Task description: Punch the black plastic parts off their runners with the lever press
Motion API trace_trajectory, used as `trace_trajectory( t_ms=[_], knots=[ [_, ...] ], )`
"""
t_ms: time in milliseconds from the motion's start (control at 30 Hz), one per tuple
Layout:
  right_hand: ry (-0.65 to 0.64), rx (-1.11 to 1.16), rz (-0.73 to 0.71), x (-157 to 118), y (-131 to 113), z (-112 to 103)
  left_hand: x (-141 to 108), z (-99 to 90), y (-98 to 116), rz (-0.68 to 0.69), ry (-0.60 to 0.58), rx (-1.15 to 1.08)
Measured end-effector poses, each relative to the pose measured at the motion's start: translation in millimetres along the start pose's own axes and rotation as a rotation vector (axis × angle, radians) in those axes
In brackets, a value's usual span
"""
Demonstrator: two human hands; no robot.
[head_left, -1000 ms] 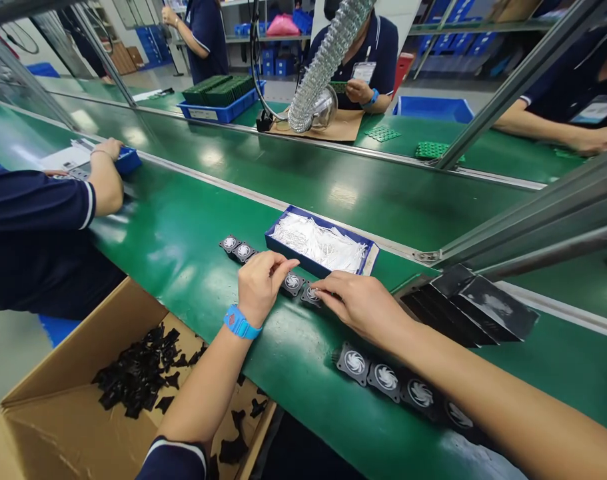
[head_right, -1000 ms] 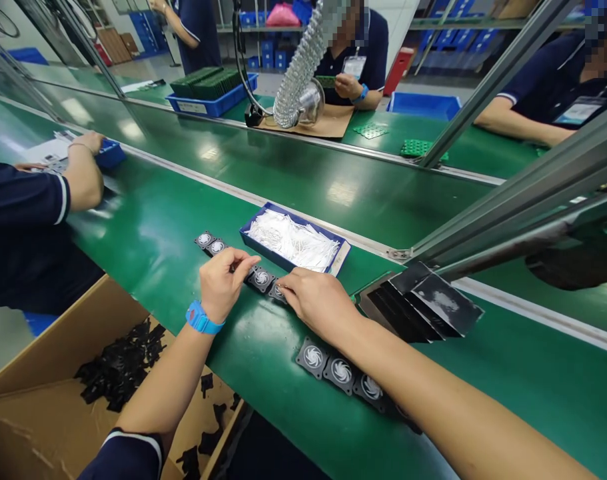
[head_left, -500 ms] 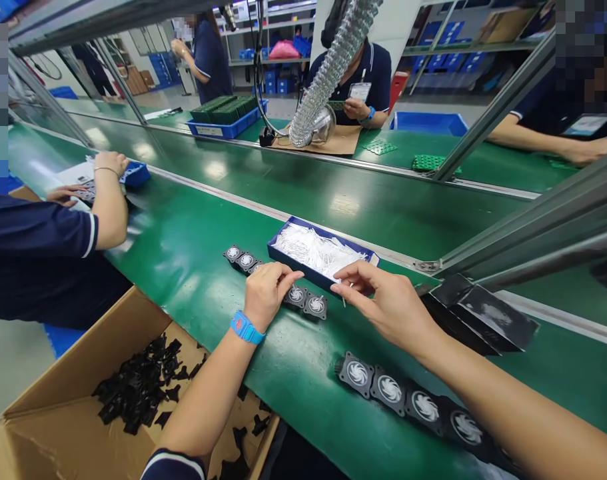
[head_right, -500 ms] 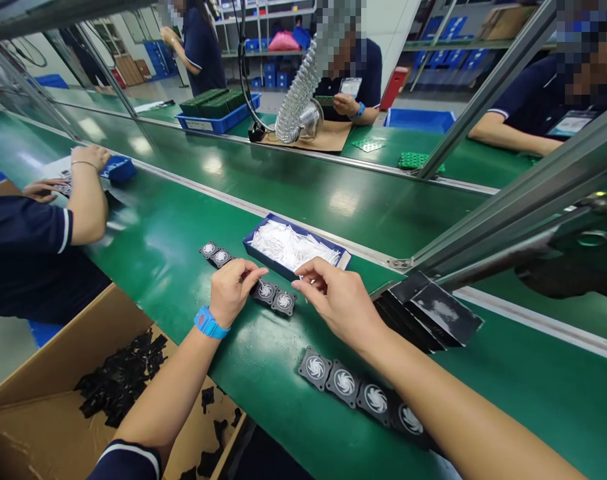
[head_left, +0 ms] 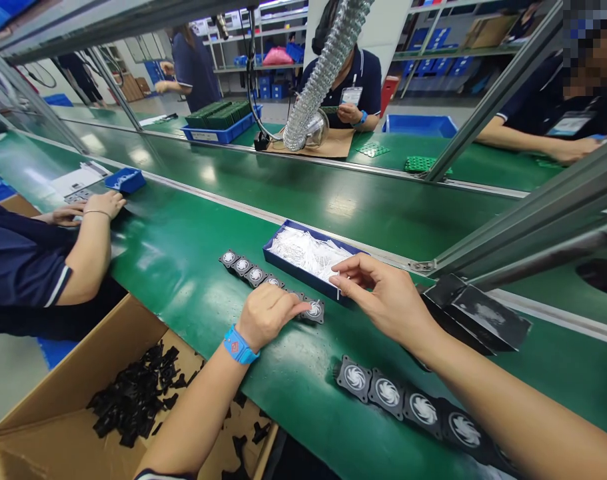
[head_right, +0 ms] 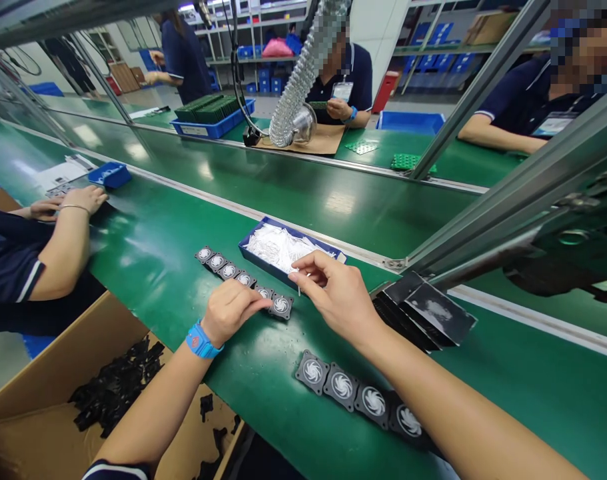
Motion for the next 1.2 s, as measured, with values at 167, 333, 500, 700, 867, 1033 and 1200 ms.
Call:
trace_trajectory(
  t_ms=[167, 333, 500, 700, 867, 1033, 1200],
  knots=[
    [-0.009, 0.086, 0.029, 3.7, -4.7, 5.0, 7.7, 5.6, -7.4, -0.140, -0.089, 0.033],
    [-0.044, 0.154, -0.001, 17.0, -10.2, 16.1, 12.4, -5.1, -13.7, -0.232, -0.126, -0.060],
    [-0.144, 0.200, 0.030, 40.1, -4.8, 42.2, 9.0, -36.7, -35.5, -0.572, 0.087, -0.223],
    [-0.242, 0.218, 0.053, 61.1, 3.7, 74.9, 9.4, -40.1, -54.0, -0.630, 0.216, -0.137],
    [-0.264, 0.163, 0.063, 64.9, 2.9, 84.8, 9.0, -30.0, -62.9, -0.602, 0.232, -0.076],
    [-0.258, 0.099, 0.071, 65.9, 2.3, 86.8, 4.2, -26.0, -70.2, -0.589, 0.211, -0.054],
    [-0.246, 0.043, 0.045, 66.2, 2.8, 85.5, -0.2, -23.0, -74.1, -0.580, 0.201, -0.044]
  ],
)
Point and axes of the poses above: each hand's wrist, its own x-axis towards the middle knuckle, its own z-axis out of the palm, y = z × x, the point moved 1 cm from there along x, towards the middle knuckle, and after that the axes turned 10 degrees about -z, right-handed, at the moved point
